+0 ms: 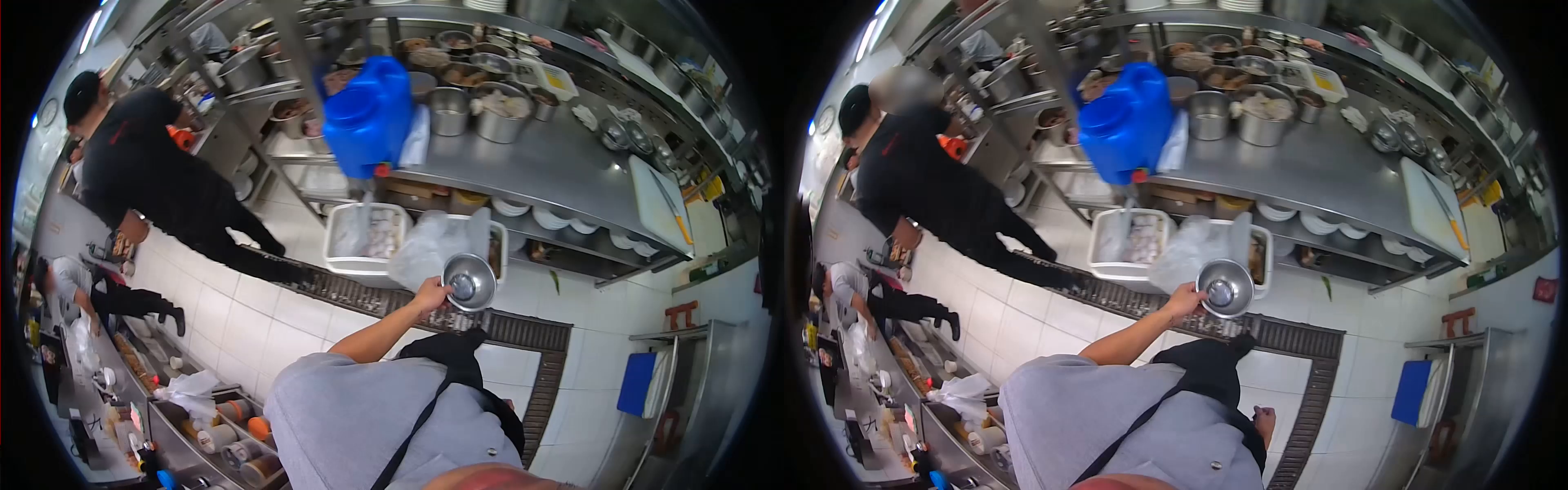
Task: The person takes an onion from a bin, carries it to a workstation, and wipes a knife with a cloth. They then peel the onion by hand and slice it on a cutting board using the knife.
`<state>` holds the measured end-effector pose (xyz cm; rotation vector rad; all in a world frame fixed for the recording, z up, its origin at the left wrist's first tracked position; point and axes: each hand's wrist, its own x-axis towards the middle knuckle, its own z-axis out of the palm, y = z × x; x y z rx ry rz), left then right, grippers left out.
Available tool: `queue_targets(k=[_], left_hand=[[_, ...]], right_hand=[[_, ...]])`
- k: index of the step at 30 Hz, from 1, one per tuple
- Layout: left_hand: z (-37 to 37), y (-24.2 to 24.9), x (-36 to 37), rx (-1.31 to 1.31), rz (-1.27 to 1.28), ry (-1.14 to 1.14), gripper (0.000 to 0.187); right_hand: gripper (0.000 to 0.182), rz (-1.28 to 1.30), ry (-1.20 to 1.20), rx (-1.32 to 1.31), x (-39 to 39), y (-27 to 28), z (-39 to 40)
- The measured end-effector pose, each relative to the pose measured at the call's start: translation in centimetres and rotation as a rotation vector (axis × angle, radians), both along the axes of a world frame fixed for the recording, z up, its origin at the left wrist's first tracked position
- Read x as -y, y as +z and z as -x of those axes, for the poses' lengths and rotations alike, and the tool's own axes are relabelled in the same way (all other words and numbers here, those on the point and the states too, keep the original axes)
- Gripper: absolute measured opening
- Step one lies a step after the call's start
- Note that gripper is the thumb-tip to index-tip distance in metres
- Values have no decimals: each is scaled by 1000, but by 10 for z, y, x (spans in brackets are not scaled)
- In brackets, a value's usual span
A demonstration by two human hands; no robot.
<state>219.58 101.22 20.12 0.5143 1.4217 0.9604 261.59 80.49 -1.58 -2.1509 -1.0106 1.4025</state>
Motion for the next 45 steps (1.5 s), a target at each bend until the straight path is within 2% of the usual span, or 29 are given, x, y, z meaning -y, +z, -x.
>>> queue_targets(k=[2,3,5,6,7,8,9,12,15,18,19,21,22,24,26,27,29,30,32,33,35,36,37,38,40,41,43,44,45], left_hand=[[-52,24,-44,16,-68,83,15],[-72,14,-70,-5,-77,71,14],[-109,12,-126,-88,-113,-28,14],[-127,22,-153,4,-194,-81,14],[-144,47,-175,-68,-151,-118,14],[-164,43,-203,114,-228,-73,12],[-183,66,-222,242,-206,-11,12],[-221,70,-293,263,-219,-9,10],[-262,67,-348,222,-235,-16,12],[-296,64,-387,157,-226,56,16],[-312,64,-387,155,-209,63,16],[-334,76,-392,325,-230,102,23],[-343,64,-392,292,-223,148,32],[-378,75,-367,87,-216,150,36],[-420,92,-347,-4,-188,-91,38],[-444,100,-346,2,-176,-91,38],[-482,114,-353,220,-242,-226,37],[-492,121,-361,221,-224,-228,37],[-508,125,-391,483,-292,-140,34],[-507,118,-407,488,-272,-141,34],[-498,103,-423,370,-301,-166,34],[-505,116,-427,164,-284,-124,32],[-506,114,-436,162,-282,-121,32],[-505,111,-444,42,-326,-142,32],[-508,108,-452,-136,-362,-138,37],[-511,103,-457,-141,-354,-132,37],[-517,92,-469,-547,-398,-151,41],[-521,86,-476,-552,-396,-141,41],[-526,85,-478,-636,-447,-89,41]], right_hand=[[28,-33,24,47,-33,3,-42],[30,-11,60,89,-55,33,-48],[31,-41,-100,36,-82,95,-71],[29,-35,-175,-65,-93,100,-92],[24,-37,-283,-101,-95,82,-117],[22,-29,-343,-170,-107,95,-132],[22,-1,-431,-239,-125,113,-140],[24,-7,-480,-279,-189,147,-173],[27,-79,-379,-400,-267,138,-224],[26,-182,-244,-423,-357,170,-251],[25,-209,-206,-429,-380,182,-259],[24,-213,-139,-404,-427,222,-270],[24,-236,-80,-378,-455,241,-272],[26,-312,36,-367,-500,263,-277],[32,-468,166,-344,-535,288,-275],[37,-544,197,-343,-551,301,-267],[44,-811,353,-304,-579,314,-256],[44,-795,347,-307,-589,330,-254],[46,-832,556,-239,-613,366,-255],[47,-788,546,-134,-628,377,-265],[48,-757,472,26,-662,365,-296],[48,-795,399,84,-685,351,-316],[46,-892,405,346,-704,344,-338],[44,-983,410,607,-723,338,-359],[42,-954,362,919,-750,331,-390],[42,-951,369,910,-755,327,-401],[45,-940,464,1026,-774,321,-419],[45,-948,471,1018,-786,316,-426],[46,-940,599,952,-793,311,-431]])
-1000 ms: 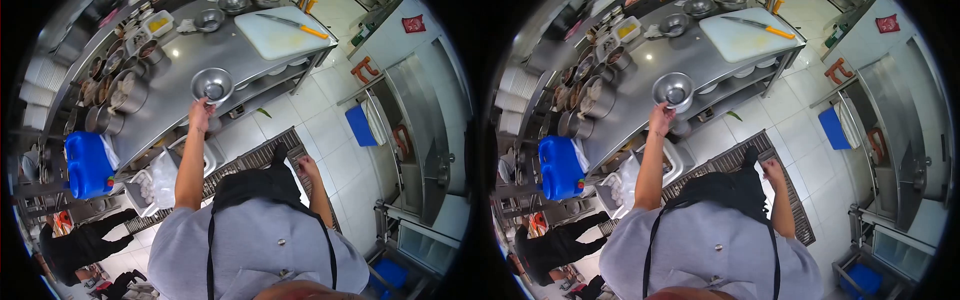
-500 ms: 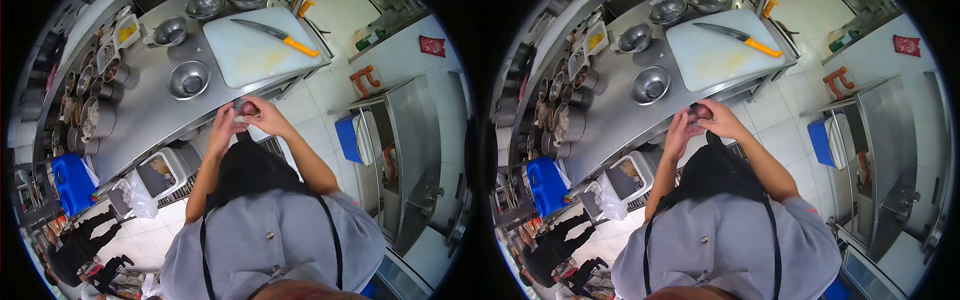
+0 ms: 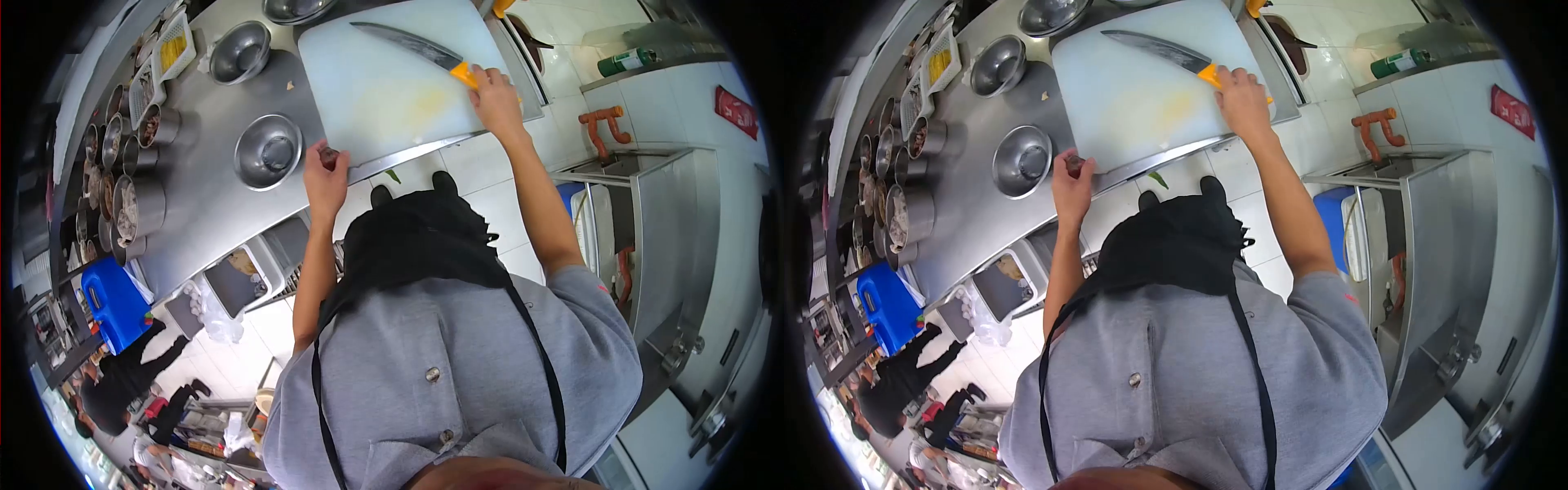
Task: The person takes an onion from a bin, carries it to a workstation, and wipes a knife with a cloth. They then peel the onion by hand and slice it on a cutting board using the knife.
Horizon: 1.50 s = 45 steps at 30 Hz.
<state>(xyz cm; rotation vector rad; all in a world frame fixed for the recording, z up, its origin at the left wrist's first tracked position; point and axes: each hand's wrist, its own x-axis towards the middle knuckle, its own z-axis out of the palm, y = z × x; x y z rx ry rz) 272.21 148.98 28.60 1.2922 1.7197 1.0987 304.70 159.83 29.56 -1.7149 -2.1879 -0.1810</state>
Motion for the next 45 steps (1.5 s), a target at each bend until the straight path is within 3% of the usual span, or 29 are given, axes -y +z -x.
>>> queue_targets(k=[2,5,7,8,10,11,15,17,26,31,33,36,38,39,41,45], left_hand=[[-11,-2,-1,-78,-55,59,41],[-28,-1,-10,98,-159,278,46],[-35,-5,-16,44,-135,342,47],[-37,-7,-19,-6,-112,400,48],[-42,-3,-19,-48,-41,453,48],[-43,-4,-19,-51,-51,481,48],[-50,-5,-19,8,-75,541,47],[-57,1,-17,95,-56,563,46],[-82,4,2,11,29,599,46],[-87,2,4,170,-50,654,47],[-90,17,-1,-31,-44,603,42],[-64,38,-11,-228,-246,619,37],[-21,58,-23,-302,-339,663,37],[6,67,-29,-313,-339,679,36],[68,72,-43,-309,-317,645,34],[188,8,-68,-495,-52,620,40]], right_hand=[[48,86,123,-1,-8,-10,-12],[46,140,170,3,-11,9,-13],[39,417,95,-265,1,25,-12],[39,421,106,-267,6,27,-13],[35,547,39,-618,22,24,-15],[31,452,76,-601,30,20,-17],[27,468,-5,-460,60,21,-16],[26,634,-16,-268,64,19,-16],[24,633,81,-328,50,11,-43],[29,663,109,-336,39,9,-55],[33,674,138,-323,36,6,-58],[38,633,219,-526,31,16,-62],[41,1065,5,-782,31,46,-62],[41,1074,-7,-779,32,41,-63],[29,1094,-52,-1096,39,24,-78],[18,1198,-165,-1195,57,12,-91]])
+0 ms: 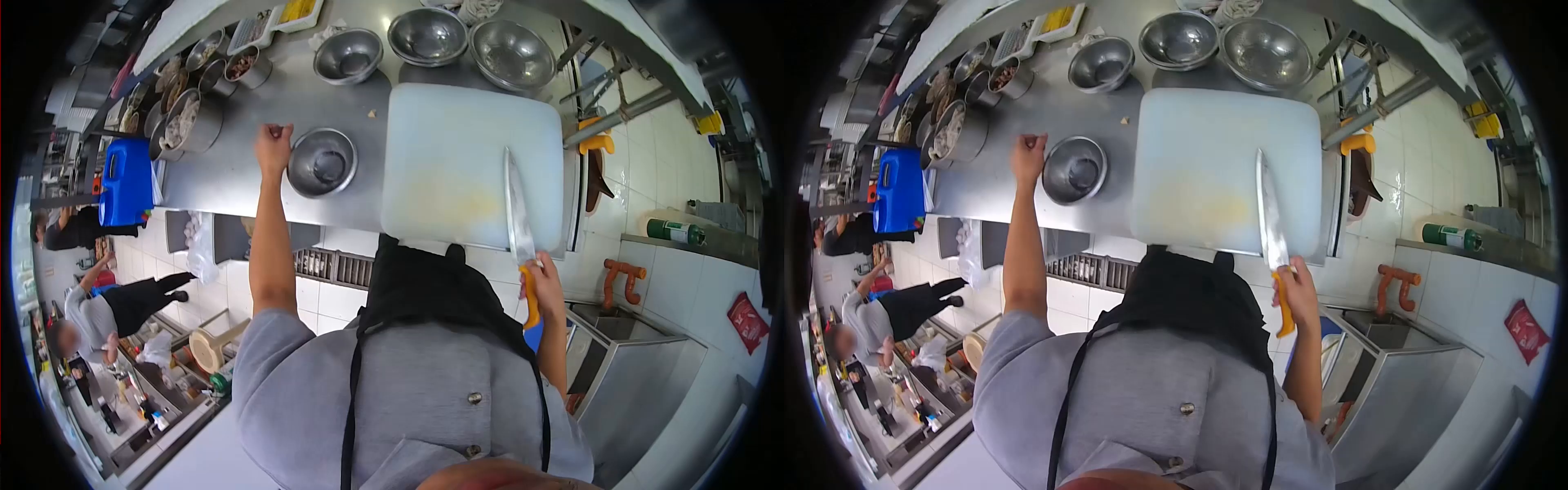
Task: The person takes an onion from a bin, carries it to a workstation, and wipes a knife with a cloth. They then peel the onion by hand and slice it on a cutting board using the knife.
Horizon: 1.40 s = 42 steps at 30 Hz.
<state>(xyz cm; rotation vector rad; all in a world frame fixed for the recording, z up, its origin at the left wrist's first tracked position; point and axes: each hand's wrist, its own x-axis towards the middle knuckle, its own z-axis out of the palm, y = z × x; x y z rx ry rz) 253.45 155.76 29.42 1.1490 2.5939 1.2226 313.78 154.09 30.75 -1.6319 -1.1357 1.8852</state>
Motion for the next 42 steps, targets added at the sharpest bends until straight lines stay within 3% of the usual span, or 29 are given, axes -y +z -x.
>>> queue_targets(k=[1,3,5,8,10,11,12,14,15,16,17,19,23,24,25,26,28,32,34,37,42], left_hand=[[21,-18,-7,-63,133,-13,43],[41,-25,-16,77,241,-29,48],[51,-28,-29,-194,534,-151,51],[79,-28,-94,-390,345,-215,62],[108,-34,-166,-296,196,-411,70],[117,-46,-201,-562,214,-430,72],[117,-39,-219,-639,125,-579,74],[156,-69,-283,-719,-112,-991,84],[164,-78,-296,-775,74,-982,83],[173,-92,-317,-662,400,-1005,73],[191,-115,-334,-684,326,-1084,60],[144,-51,-303,-637,559,-989,49],[159,-59,-286,-681,566,-912,42],[159,-54,-274,-469,496,-890,40],[158,-49,-258,-257,428,-858,39],[157,-45,-239,-258,441,-848,39],[153,-30,-196,0,225,-689,39],[143,4,-110,186,145,-571,37],[131,20,-72,509,-141,-518,34],[126,29,-24,453,-195,-453,31],[90,37,36,370,-287,-367,27]], right_hand=[[15,-25,26,101,7,1,2],[12,-54,45,204,20,-3,10],[17,-18,-188,199,39,-16,21],[22,19,-214,261,48,-10,44],[38,-83,-291,348,60,-13,57],[48,-144,-400,391,66,-10,62],[64,-144,-379,343,59,21,76],[65,-174,-528,370,60,18,67],[64,-204,-540,477,58,23,66],[62,-196,-574,573,60,23,62],[60,-224,-569,606,62,16,58],[59,-190,-496,648,66,21,70],[63,-330,-301,730,80,10,105],[65,-445,-230,741,83,3,109],[70,-349,-205,752,84,5,119],[70,-337,-190,731,86,7,126],[70,-326,-161,697,87,7,134],[68,-445,-67,614,94,6,142],[66,-455,-15,600,97,6,150],[68,-406,109,660,98,12,160],[66,-499,131,498,91,7,149]])
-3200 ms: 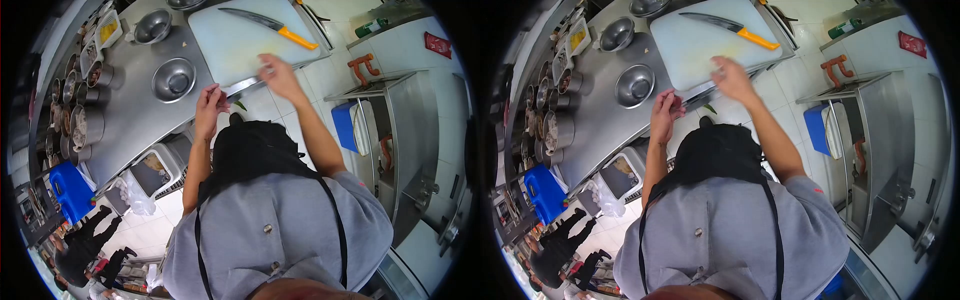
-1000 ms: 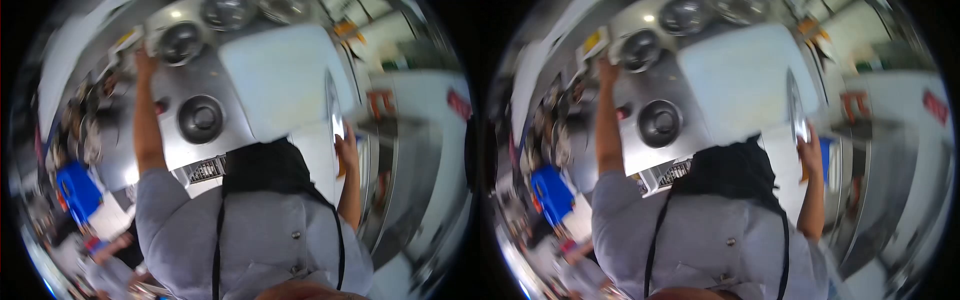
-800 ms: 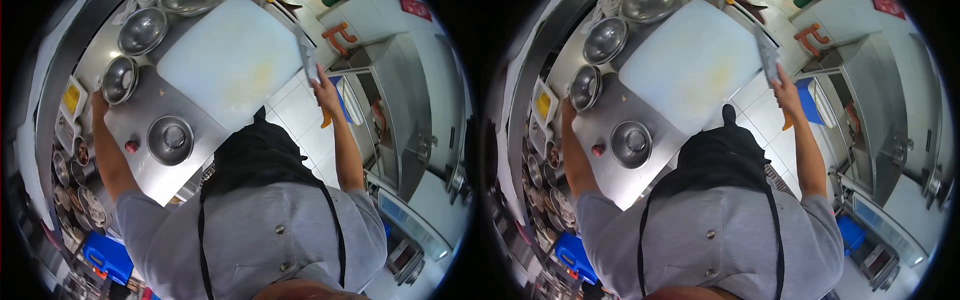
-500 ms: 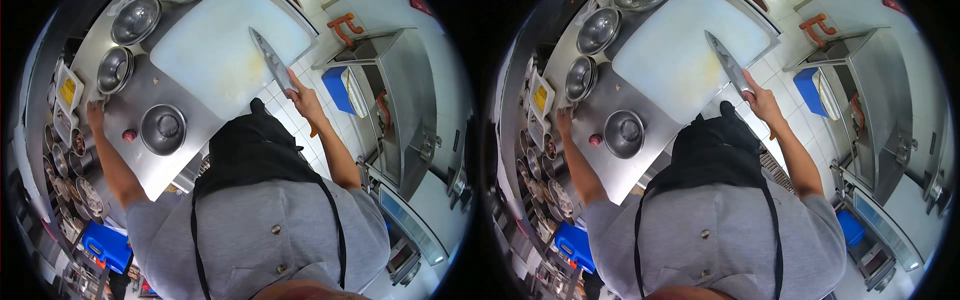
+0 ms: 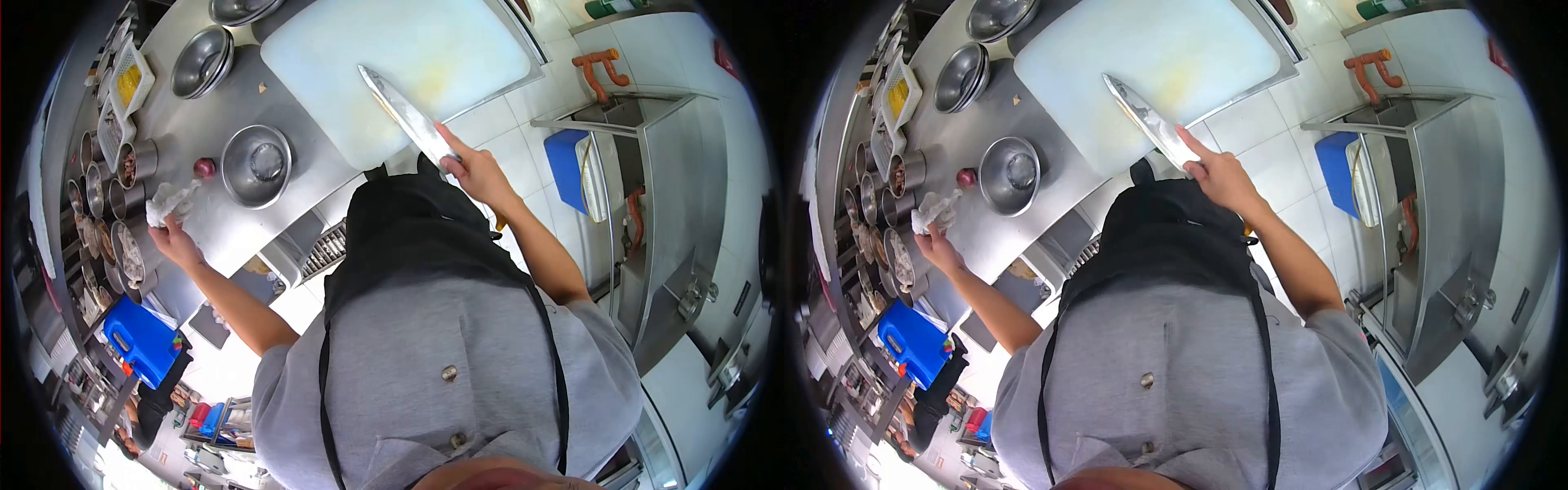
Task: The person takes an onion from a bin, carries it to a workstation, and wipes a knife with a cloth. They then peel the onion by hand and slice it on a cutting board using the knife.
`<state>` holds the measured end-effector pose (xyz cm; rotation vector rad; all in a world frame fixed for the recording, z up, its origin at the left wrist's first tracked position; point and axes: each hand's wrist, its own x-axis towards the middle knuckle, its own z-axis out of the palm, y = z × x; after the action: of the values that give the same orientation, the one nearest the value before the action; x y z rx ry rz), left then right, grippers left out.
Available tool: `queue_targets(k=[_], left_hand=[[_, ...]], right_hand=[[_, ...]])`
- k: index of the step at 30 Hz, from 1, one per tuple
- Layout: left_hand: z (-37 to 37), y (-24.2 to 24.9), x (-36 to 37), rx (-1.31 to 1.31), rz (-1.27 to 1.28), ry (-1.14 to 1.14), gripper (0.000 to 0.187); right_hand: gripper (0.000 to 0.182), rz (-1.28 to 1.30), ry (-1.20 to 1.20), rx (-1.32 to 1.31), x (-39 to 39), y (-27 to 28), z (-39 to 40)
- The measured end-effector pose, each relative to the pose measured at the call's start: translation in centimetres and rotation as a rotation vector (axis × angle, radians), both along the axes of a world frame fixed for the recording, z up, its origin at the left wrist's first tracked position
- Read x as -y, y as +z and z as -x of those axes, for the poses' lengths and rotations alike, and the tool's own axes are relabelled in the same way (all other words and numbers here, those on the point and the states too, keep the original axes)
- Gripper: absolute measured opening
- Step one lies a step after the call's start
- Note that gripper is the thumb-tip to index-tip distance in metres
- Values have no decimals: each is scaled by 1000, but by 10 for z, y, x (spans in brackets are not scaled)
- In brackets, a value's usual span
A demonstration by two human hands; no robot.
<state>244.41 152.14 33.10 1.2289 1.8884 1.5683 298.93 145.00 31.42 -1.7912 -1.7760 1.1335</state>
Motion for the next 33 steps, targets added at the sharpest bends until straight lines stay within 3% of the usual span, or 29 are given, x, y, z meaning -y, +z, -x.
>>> queue_targets(k=[3,5,8,13,16,18,22,33], left_hand=[[-18,2,33,-15,29,96,26],[-23,-1,54,-7,32,61,33],[-35,-10,80,89,28,180,35],[-59,-21,107,154,52,284,33],[-68,-28,113,171,58,364,32],[-70,-36,113,194,41,347,29],[-74,-48,106,233,11,316,28],[-85,-47,113,251,0,364,19]], right_hand=[[64,132,-25,6,-26,4,-19],[63,219,-251,-79,-45,14,-37],[62,223,-377,-104,-60,17,-60],[63,162,-372,-77,-58,13,-63],[62,176,-323,23,-58,13,-57],[62,110,-124,152,-56,7,-54],[63,66,25,259,-48,-2,-36],[64,29,232,275,-40,-7,-23]])
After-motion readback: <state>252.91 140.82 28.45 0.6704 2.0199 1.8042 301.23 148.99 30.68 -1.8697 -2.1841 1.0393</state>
